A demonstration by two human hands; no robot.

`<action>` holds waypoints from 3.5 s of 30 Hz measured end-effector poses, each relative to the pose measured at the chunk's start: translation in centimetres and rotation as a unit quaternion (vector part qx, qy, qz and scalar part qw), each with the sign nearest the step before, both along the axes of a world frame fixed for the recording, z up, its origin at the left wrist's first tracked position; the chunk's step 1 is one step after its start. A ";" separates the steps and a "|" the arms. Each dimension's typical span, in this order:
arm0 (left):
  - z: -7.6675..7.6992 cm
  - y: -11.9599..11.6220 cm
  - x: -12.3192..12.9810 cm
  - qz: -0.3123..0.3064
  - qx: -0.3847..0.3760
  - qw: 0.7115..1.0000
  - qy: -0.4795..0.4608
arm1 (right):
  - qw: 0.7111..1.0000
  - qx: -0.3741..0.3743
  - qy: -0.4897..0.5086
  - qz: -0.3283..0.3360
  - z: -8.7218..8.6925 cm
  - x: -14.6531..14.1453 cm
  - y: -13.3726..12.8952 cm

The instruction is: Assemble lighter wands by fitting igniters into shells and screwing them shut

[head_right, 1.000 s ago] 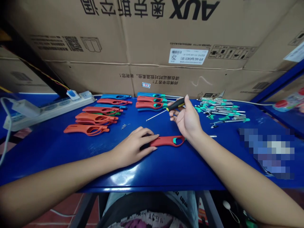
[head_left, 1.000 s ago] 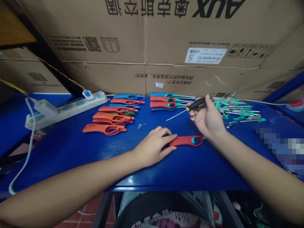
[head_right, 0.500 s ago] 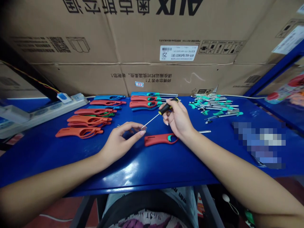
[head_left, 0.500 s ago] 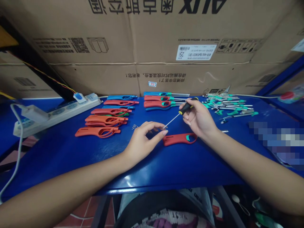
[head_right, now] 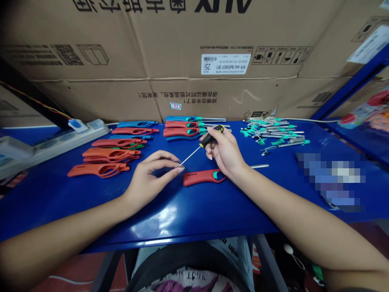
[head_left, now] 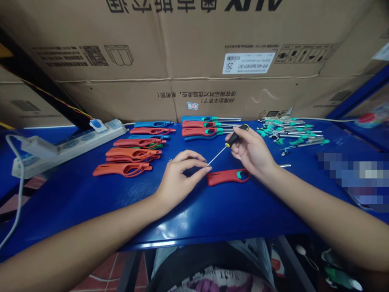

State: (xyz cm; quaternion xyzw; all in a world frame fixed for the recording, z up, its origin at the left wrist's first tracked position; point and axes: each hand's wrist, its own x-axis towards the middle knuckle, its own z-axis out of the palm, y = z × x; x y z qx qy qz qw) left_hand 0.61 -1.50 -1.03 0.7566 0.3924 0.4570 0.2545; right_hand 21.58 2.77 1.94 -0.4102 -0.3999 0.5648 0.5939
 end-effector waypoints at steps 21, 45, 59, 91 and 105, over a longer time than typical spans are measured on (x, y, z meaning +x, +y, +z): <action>-0.3 -1.4 0.2 -0.104 0.097 0.979 0.145 | 0.898 0.317 -0.295 0.074 1.0 -0.2 -4.4; -1.0 -0.1 0.1 -0.113 0.010 0.977 0.179 | 0.843 0.438 -0.313 0.012 -1.2 -0.3 -2.9; -1.1 0.0 0.1 -0.129 0.017 0.978 0.163 | 0.816 0.440 -0.353 0.125 -0.3 0.0 -3.4; -1.4 0.0 0.1 -0.197 0.033 0.966 0.163 | 0.737 0.527 -0.423 -0.005 0.9 0.8 -2.7; -0.9 -0.2 0.1 -0.189 0.030 0.967 0.170 | 0.770 0.490 -0.410 -0.009 0.8 0.5 -3.2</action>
